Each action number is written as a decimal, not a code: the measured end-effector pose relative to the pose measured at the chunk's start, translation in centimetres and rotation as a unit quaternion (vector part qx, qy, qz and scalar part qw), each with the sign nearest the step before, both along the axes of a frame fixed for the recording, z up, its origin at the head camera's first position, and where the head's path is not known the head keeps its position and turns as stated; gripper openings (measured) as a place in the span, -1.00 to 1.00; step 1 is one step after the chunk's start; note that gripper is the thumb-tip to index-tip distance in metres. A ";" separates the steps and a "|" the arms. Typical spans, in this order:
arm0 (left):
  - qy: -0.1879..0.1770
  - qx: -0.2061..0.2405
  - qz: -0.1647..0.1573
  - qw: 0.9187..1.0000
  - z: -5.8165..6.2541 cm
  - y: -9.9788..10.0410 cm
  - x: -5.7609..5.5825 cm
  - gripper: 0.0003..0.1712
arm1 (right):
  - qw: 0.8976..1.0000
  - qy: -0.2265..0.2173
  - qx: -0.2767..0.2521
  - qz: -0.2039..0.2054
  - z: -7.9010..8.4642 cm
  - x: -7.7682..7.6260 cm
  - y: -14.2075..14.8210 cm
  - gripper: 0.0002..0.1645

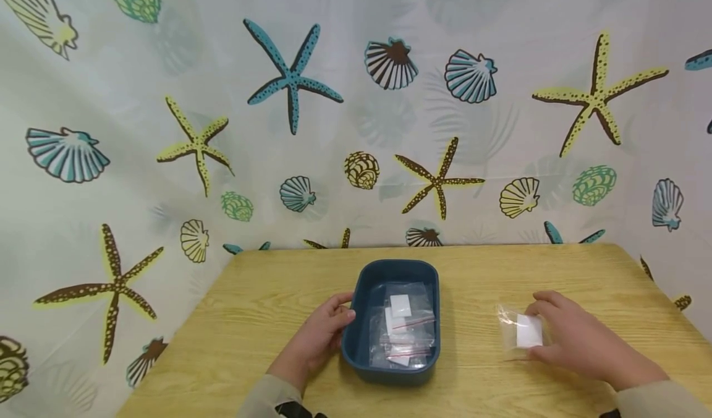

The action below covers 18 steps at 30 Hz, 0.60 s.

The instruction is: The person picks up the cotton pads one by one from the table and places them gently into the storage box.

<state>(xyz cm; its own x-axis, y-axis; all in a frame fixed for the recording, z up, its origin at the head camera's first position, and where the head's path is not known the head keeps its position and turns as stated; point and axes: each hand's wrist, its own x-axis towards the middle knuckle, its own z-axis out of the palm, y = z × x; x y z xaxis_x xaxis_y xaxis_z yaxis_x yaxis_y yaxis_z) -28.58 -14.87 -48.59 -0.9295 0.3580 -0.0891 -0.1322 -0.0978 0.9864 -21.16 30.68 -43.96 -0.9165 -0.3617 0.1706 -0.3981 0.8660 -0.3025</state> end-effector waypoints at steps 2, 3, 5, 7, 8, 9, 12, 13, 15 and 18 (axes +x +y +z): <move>0.001 0.001 -0.001 1.000 0.0 0.0 0.0 -0.41 | 1.000 0.002 -0.006 0.002 0.5 0.0 -0.5 -0.28; 0.001 0.001 -0.001 1.000 0.0 0.0 0.0 -0.41 | 1.000 0.003 -0.012 0.005 0.7 0.0 -0.8 -0.29; 0.001 0.001 -0.001 1.000 0.0 0.0 0.0 -0.40 | 1.000 0.007 -0.015 0.007 1.1 0.0 -1.3 -0.30; 0.001 0.000 -0.001 1.000 0.0 0.0 0.0 -0.40 | 1.000 0.009 -0.017 0.005 1.4 -0.1 -1.8 -0.31; 0.002 -0.001 -0.001 1.000 0.0 -0.1 0.0 -0.40 | 1.000 0.009 -0.019 0.008 1.6 -0.2 -2.0 -0.31; 0.001 -0.003 -0.001 1.000 0.0 -0.1 0.0 -0.40 | 1.000 0.009 -0.018 0.006 1.7 -0.3 -2.3 -0.30; 0.000 -0.005 -0.002 1.000 0.0 -0.2 0.0 -0.39 | 1.000 0.008 -0.020 0.006 2.1 -0.6 -2.9 -0.30; 0.000 -0.006 -0.002 1.000 0.0 -0.2 0.1 -0.39 | 1.000 0.008 -0.021 0.005 2.2 -0.7 -3.2 -0.29; 0.000 -0.006 -0.002 1.000 0.0 -0.2 0.1 -0.39 | 1.000 0.008 -0.023 0.009 2.4 -0.9 -3.6 -0.28; 0.002 -0.002 -0.005 1.000 0.1 -0.2 0.1 -0.40 | 1.000 0.004 -0.026 0.014 2.7 -1.2 -4.3 -0.27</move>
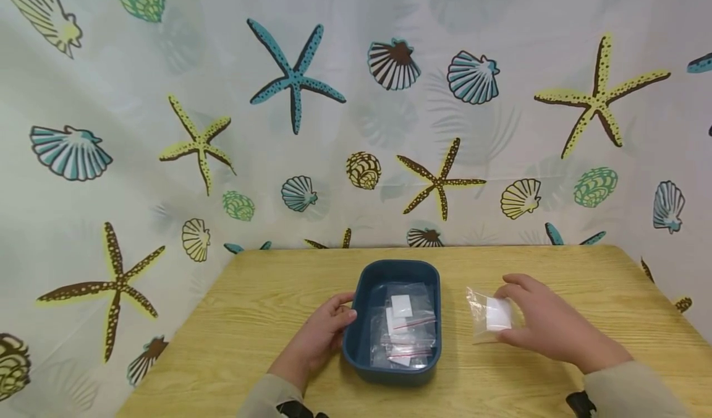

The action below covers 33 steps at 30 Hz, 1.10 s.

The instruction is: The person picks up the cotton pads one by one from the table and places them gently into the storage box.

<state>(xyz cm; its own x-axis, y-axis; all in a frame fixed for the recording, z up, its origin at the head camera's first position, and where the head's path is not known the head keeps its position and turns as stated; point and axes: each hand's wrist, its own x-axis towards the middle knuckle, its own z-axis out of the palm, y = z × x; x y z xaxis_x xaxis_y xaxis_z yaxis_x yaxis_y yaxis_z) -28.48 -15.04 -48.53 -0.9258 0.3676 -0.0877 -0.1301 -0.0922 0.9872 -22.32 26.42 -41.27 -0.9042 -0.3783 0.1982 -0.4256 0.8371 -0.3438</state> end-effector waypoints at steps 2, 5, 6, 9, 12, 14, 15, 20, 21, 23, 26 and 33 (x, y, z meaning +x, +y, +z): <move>0.003 0.003 -0.003 1.000 0.1 0.0 0.0 -0.40 | 1.000 -0.003 -0.002 0.003 0.2 -0.2 -0.4 -0.27; 0.006 0.008 -0.007 1.000 0.1 0.1 0.0 -0.41 | 1.000 -0.006 -0.004 0.001 0.5 -0.5 -1.1 -0.26; 0.007 0.009 -0.008 1.000 0.1 0.1 0.0 -0.42 | 1.000 -0.007 -0.005 0.000 0.6 -0.6 -1.4 -0.25; 0.006 0.013 -0.008 1.000 0.1 0.2 0.0 -0.42 | 1.000 -0.006 -0.004 -0.001 0.9 -0.8 -2.1 -0.24; 0.005 0.016 -0.009 1.000 0.1 0.1 0.0 -0.40 | 1.000 0.000 -0.005 0.006 1.1 -1.0 -2.9 -0.24; 0.004 0.018 -0.009 1.000 0.1 0.1 0.0 -0.40 | 1.000 0.007 -0.006 0.012 1.2 -1.2 -3.4 -0.25; 0.004 0.018 -0.009 1.000 0.0 0.1 0.0 -0.40 | 1.000 0.009 -0.007 0.014 1.3 -1.2 -3.6 -0.25; 0.007 0.022 -0.011 1.000 -0.1 0.2 0.0 -0.40 | 1.000 0.013 -0.015 0.023 1.3 -1.6 -4.6 -0.27; 0.006 0.022 -0.012 1.000 -0.1 0.2 0.0 -0.41 | 1.000 0.012 -0.016 0.023 1.3 -1.7 -4.8 -0.27; 0.003 0.024 -0.012 1.000 -0.1 0.3 0.0 -0.41 | 0.999 0.013 -0.020 0.028 1.4 -1.9 -5.4 -0.29; -0.003 0.015 -0.007 1.000 0.0 0.4 -0.1 -0.41 | 0.999 0.009 -0.024 0.029 1.5 -2.5 -6.3 -0.30; -0.006 0.001 -0.001 1.000 0.0 0.2 -0.2 -0.41 | 0.999 -0.006 -0.026 0.037 1.5 -3.6 -8.7 -0.33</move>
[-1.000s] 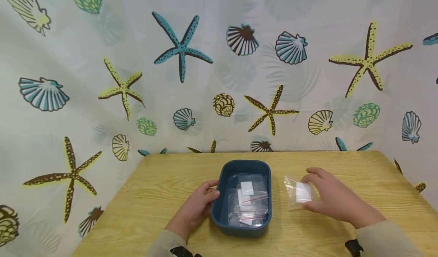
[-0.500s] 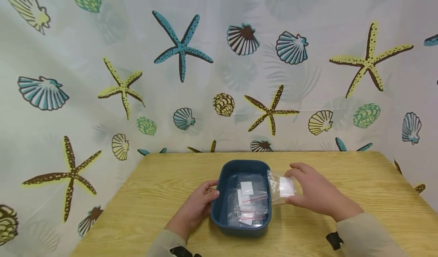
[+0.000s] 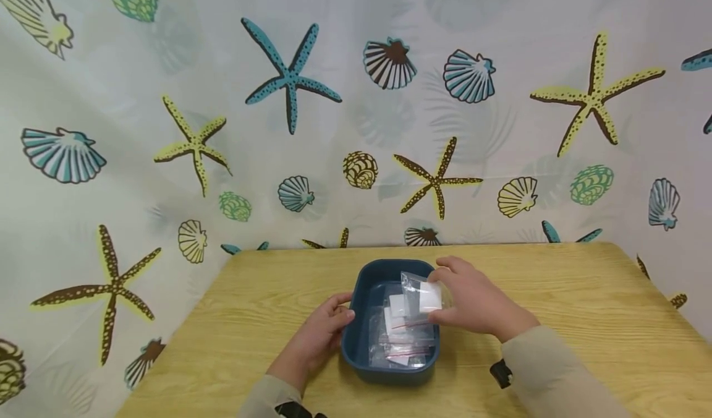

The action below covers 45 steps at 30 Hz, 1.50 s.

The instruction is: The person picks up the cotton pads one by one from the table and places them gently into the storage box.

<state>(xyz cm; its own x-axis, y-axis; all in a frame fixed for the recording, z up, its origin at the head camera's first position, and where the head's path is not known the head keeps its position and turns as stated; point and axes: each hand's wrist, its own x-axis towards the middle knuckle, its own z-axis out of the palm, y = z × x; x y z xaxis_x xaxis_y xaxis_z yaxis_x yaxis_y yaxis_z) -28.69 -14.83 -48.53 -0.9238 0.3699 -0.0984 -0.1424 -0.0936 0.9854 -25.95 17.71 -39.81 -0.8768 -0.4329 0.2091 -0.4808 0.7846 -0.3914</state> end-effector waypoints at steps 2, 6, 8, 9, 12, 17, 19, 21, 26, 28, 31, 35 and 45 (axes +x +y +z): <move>0.001 0.003 -0.001 1.000 -0.2 -0.1 0.0 -0.41 | 1.000 -0.005 -0.001 0.001 -0.1 -0.2 -0.7 -0.35; -0.002 0.000 -0.003 1.000 -0.4 -0.3 0.4 -0.42 | 1.000 -0.018 0.002 0.007 -0.7 -0.7 -1.9 -0.33; -0.004 -0.004 0.000 1.000 -0.4 -0.4 0.4 -0.43 | 1.000 -0.020 0.007 0.008 -0.9 -1.0 -2.3 -0.32; -0.005 -0.005 0.002 1.000 -0.4 -0.4 0.4 -0.43 | 1.000 -0.018 0.009 0.006 -0.9 -1.2 -2.5 -0.30; 0.003 -0.008 0.003 1.000 -0.1 -0.3 0.1 -0.44 | 1.000 -0.005 0.020 0.001 -0.9 -1.7 -2.8 -0.21; 0.003 -0.015 0.004 1.000 0.3 -0.3 -0.1 -0.44 | 0.999 -0.002 0.037 0.000 -1.0 -2.2 -2.8 -0.03; -0.002 -0.014 0.004 1.000 0.2 -0.4 0.1 -0.44 | 0.999 -0.006 0.038 0.000 -1.2 -2.1 -2.6 -0.03; -0.005 -0.010 0.002 1.000 0.1 -0.4 0.2 -0.44 | 0.999 -0.009 0.038 -0.003 -1.4 -1.9 -2.4 -0.04; 0.005 0.000 -0.006 1.000 -0.1 -0.3 0.5 -0.42 | 1.000 -0.009 0.028 -0.005 -1.4 -1.3 -1.7 -0.10; 0.007 0.002 -0.006 1.000 -0.1 -0.4 0.5 -0.41 | 1.000 -0.008 0.022 -0.005 -1.4 -1.1 -1.5 -0.11; 0.008 0.000 -0.003 1.000 -0.1 -0.5 0.5 -0.41 | 1.000 -0.006 0.018 -0.005 -1.4 -1.0 -1.2 -0.12; 0.006 -0.002 0.001 1.000 -0.1 -0.7 0.5 -0.42 | 1.000 -0.003 0.021 -0.011 -1.3 -0.9 -0.6 -0.13; 0.006 0.009 0.000 1.000 -0.2 -0.5 0.4 -0.42 | 1.000 0.007 0.005 -0.022 -1.2 0.0 1.3 -0.14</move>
<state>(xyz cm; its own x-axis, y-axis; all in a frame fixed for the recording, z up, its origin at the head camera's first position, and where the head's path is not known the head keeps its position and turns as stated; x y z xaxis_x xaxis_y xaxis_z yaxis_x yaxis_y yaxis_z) -28.33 -15.37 -48.71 -0.9245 0.3724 -0.0811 -0.1310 -0.1107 0.9852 -25.94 18.99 -41.02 -0.8920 -0.3957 0.2185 -0.4511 0.8088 -0.3773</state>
